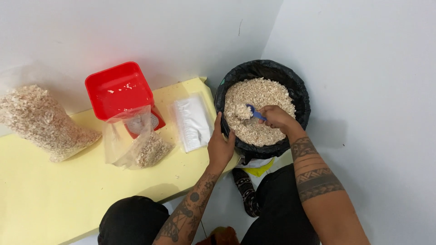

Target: The person is scooping wood shavings from a large bin into small plastic bags using a blue scoop, then weighing the bags on a red scale.

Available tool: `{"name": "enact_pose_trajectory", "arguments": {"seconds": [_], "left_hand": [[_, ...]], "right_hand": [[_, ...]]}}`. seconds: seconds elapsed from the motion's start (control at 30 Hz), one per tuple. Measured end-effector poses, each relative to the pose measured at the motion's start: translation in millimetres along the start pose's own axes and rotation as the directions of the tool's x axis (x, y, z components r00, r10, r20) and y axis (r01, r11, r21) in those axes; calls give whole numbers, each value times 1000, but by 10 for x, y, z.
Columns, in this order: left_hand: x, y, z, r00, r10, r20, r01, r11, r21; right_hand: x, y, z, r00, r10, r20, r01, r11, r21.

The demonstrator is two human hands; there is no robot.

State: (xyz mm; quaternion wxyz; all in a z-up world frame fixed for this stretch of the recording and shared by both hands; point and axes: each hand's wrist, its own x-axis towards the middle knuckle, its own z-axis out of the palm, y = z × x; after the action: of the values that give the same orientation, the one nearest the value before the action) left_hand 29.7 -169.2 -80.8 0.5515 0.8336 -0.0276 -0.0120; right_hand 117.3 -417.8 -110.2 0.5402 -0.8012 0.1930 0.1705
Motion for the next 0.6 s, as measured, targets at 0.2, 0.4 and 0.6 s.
{"name": "enact_pose_trajectory", "arguments": {"seconds": [0.2,0.4,0.6], "left_hand": [[2,-17,12,1000,-3,-7,3,1000,-4],[0,7,13,1000,-18,-14,18,1000,13],[-29,108,-57,999,-36,-11,37,998,50]], "right_hand": [[35,16,-75,972,-129,-199,170,963,208],[-63,-53,-75,955,-165,-247,210,963,171],[5,-3,-91,934,-185,-305,236,962,137]]}}
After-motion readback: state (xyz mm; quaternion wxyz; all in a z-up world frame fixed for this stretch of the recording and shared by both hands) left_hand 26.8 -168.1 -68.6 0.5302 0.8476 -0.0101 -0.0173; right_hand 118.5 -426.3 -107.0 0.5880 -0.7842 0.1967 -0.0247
